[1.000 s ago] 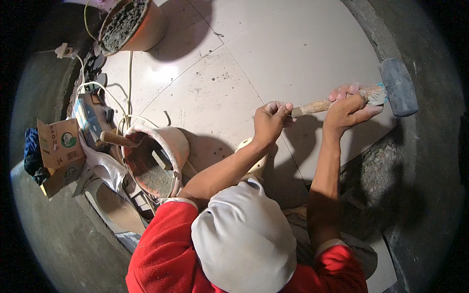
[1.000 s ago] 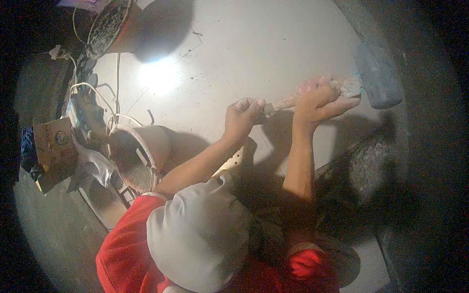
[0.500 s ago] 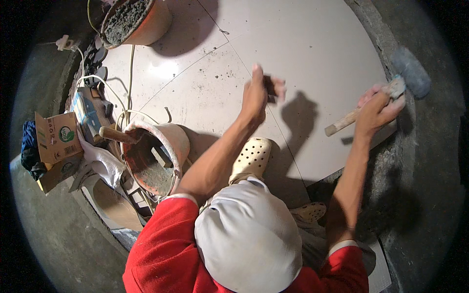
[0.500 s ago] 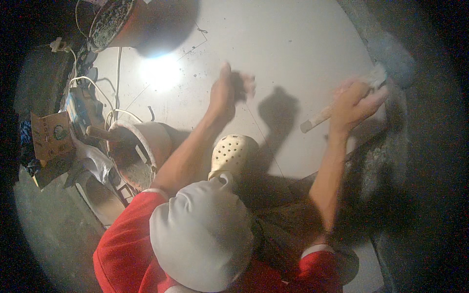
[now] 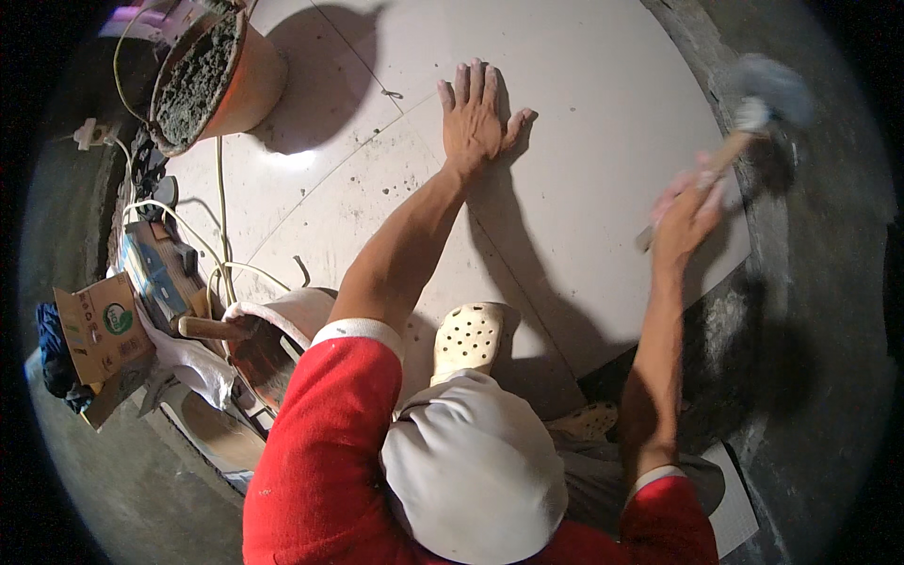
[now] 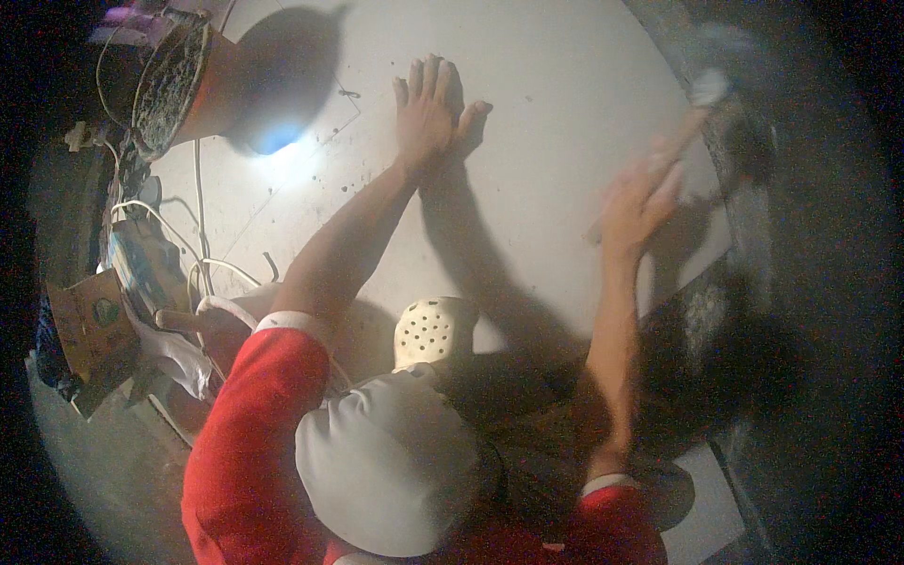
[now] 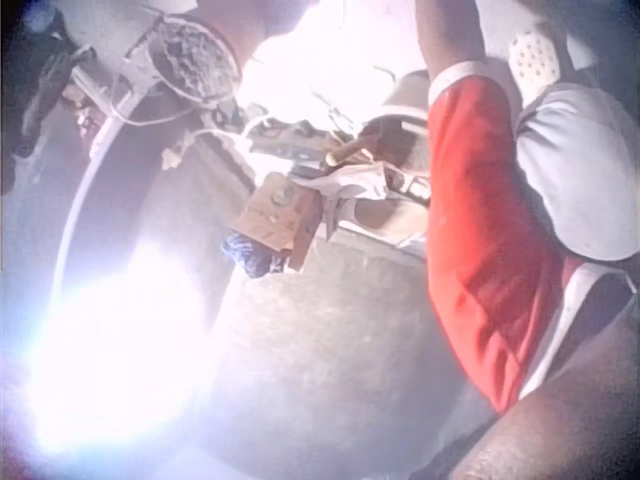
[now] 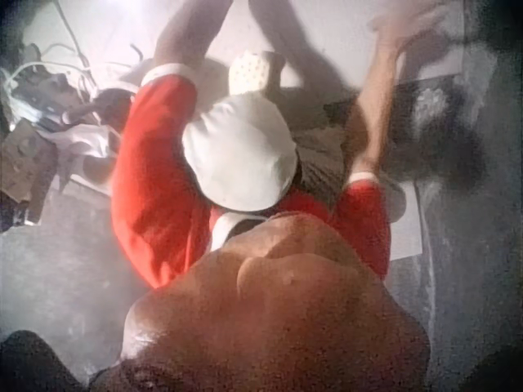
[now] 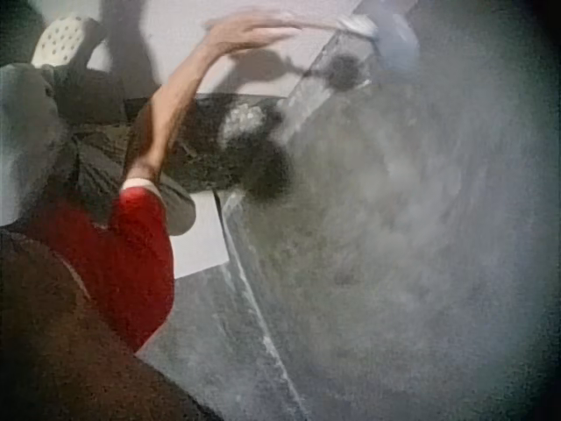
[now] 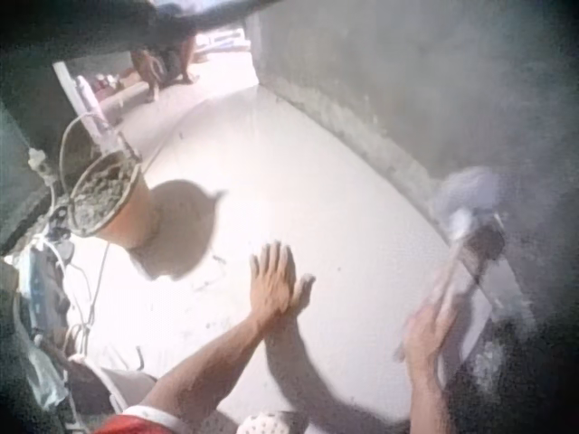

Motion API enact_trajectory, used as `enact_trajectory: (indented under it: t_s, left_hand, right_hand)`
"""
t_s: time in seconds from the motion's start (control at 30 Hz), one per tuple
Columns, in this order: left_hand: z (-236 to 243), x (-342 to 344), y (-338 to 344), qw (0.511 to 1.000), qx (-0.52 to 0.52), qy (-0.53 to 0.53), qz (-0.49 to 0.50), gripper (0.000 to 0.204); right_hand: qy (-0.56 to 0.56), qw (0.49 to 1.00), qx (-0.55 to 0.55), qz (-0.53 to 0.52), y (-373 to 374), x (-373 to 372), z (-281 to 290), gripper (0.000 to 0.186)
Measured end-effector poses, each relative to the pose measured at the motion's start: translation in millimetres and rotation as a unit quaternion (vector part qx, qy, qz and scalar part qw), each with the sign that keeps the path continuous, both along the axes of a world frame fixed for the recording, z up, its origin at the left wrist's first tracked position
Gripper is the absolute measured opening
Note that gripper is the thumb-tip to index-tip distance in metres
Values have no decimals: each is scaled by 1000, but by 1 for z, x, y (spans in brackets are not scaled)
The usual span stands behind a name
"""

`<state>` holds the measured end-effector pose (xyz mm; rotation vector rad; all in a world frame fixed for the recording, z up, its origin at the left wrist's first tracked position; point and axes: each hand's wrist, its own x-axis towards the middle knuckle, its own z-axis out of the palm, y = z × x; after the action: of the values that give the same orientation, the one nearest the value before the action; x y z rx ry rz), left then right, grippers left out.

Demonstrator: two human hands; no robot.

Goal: The person spreads cement on the floor using a trowel, places a large white tile, and taps it with a rubber mallet to level it. They then insert tile spacers between tiles to maintain even gaps.

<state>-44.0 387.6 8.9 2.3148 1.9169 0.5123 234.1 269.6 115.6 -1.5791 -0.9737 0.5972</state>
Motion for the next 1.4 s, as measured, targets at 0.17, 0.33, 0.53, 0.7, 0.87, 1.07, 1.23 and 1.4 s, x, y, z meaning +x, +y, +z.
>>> enact_trajectory:
  t_s: [0.17,0.33,0.53,0.7,0.87,1.07,1.23,1.4]
  left_hand:
    - [9,-2,2,999,23,32,-14,84]
    - [10,-3,0,1000,-4,10,-8,85]
    - [12,1,3,999,33,-18,-20,77]
    - [18,2,1,997,-81,18,-1,89]
    - [15,0,0,999,-33,-1,-12,89]
    - [23,12,3,999,-20,-29,-29,84]
    - [27,71,-65,961,-137,-72,-228,97]
    - [13,87,-107,970,-41,-52,-236,107]
  right_hand:
    - [-415,908,-35,-46,37,3,-45,31]
    - [-332,936,-99,58,39,6,-31,33]
    - [-213,973,72,-45,62,16,-13,31]
    - [-490,835,-247,42,45,15,-55,34]
    - [-313,929,-192,-37,26,39,-50,37]
    - [-241,936,-255,-8,-27,59,-79,42]
    - [-270,895,-355,-26,-59,70,-92,44]
    - [-219,907,-359,-6,-72,108,-61,54]
